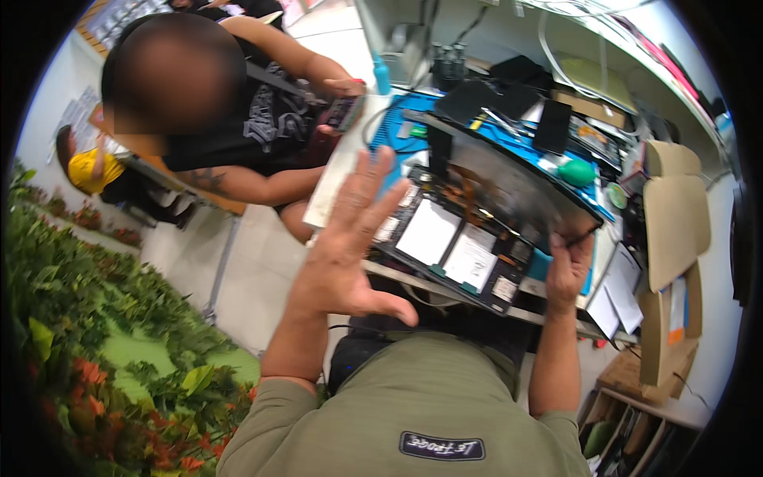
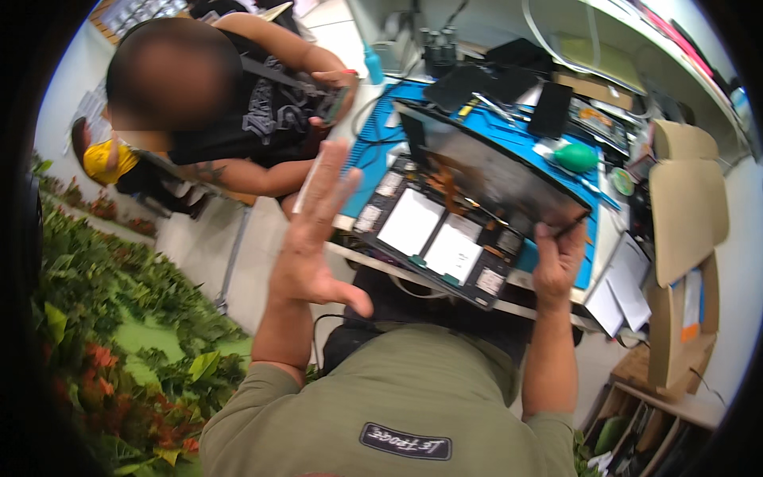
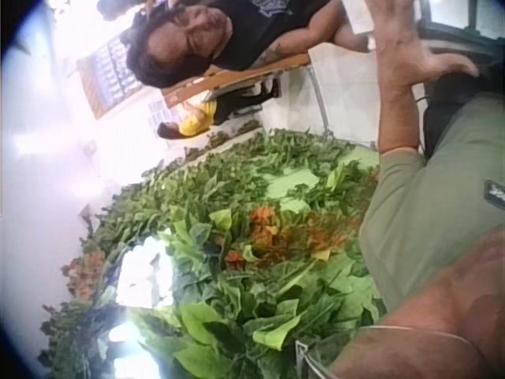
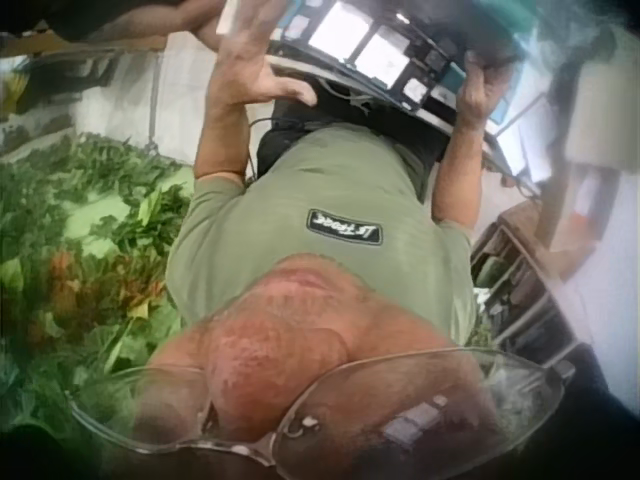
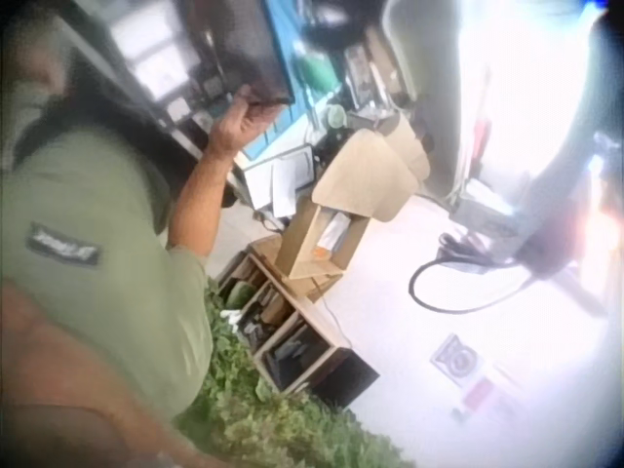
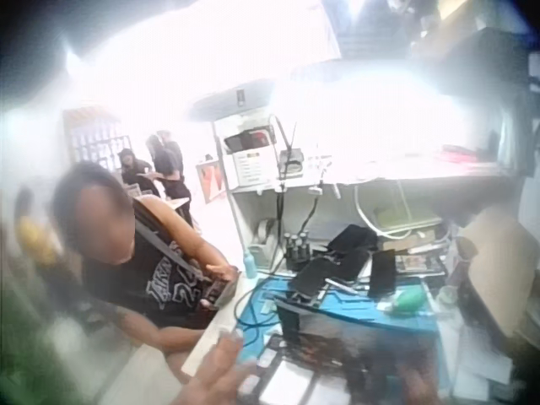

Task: The person disassembles a tablet by using a green pry tool to separate the screen from the body, and then disconnects internal components including ribbon cables while working on a blue repair mat.

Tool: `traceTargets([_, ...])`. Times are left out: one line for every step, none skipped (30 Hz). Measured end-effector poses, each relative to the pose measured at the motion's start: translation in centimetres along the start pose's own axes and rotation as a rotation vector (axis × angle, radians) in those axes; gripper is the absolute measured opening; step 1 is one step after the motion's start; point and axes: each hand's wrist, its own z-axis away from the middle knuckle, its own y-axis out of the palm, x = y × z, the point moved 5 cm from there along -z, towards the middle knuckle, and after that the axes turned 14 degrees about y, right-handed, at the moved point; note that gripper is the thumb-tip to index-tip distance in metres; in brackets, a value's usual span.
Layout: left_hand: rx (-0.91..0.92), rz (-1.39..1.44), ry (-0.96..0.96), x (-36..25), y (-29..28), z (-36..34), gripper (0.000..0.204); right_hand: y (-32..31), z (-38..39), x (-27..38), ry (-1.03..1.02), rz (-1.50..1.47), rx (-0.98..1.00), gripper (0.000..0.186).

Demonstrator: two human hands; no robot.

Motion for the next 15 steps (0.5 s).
traceTargets([0.013, 0.014, -0.009, -0.2, 0.5, 0.2, 0.135, 0.0, 0.2, 0.3, 0.009, 0.035, -0.024, 0.052])
traceTargets([0.047, 0.006, -0.006, -0.3, 1.6, 0.4, 0.132, 0.5, 0.1, 1.0, 0.031, -0.005, -0.032, 0.052])
traceTargets([0.07, -0.015, 0.001, 0.0, 2.7, 1.2, 0.129, 0.5, 0.2, 0.3, 0.037, -0.013, -0.014, 0.054])
traceTargets([0.209, -0.062, -0.038, 0.2, 4.3, 2.0, 0.128, -0.2, 0.4, -0.1, 0.047, -0.006, 0.004, 0.056])
traceTargets([0.35, -0.118, -0.07, 0.7, 5.5, 2.5, 0.126, -0.5, 0.2, -0.5, 0.046, -0.008, 0.021, 0.058])
traceTargets([0.373, -0.117, -0.083, 1.3, 6.0, 3.0, 0.125, -0.7, 0.1, -0.7, 0.034, 0.005, 0.018, 0.057])
traceTargets([0.394, -0.112, -0.096, 1.9, 6.4, 3.3, 0.124, -0.7, 0.1, -0.7, 0.04, 0.005, 0.009, 0.057])
traceTargets([0.414, -0.107, -0.11, 2.4, 6.6, 3.6, 0.123, -0.6, 0.1, -0.6, 0.045, 0.005, 0.001, 0.056])
traceTargets([0.314, -0.07, -0.108, 3.0, 5.9, 3.6, 0.122, -0.6, 0.2, -0.5, 0.051, 0.005, -0.008, 0.056])
traceTargets([0.211, -0.033, -0.104, 3.7, 4.8, 3.1, 0.121, -0.7, 0.1, -0.4, 0.064, -0.001, -0.011, 0.055])
traceTargets([0.107, 0.005, -0.099, 4.4, 3.9, 2.6, 0.12, -0.6, 0.1, -0.3, 0.075, -0.004, -0.014, 0.055])
traceTargets([0.031, 0.106, -0.087, 5.3, 3.7, 2.7, 0.121, -0.4, 0.1, -0.1, 0.087, -0.007, -0.018, 0.056])
traceTargets([-0.026, 0.234, -0.151, 6.2, 3.9, 3.0, 0.121, -0.2, -0.1, 0.1, 0.089, -0.013, -0.024, 0.056])
traceTargets([-0.082, 0.365, -0.214, 7.1, 4.5, 3.3, 0.122, 0.1, -0.2, 0.4, 0.076, -0.007, -0.017, 0.056])
traceTargets([-0.137, 0.497, -0.276, 8.0, 5.1, 3.6, 0.122, 0.1, -0.2, 0.5, 0.075, -0.004, -0.018, 0.056])
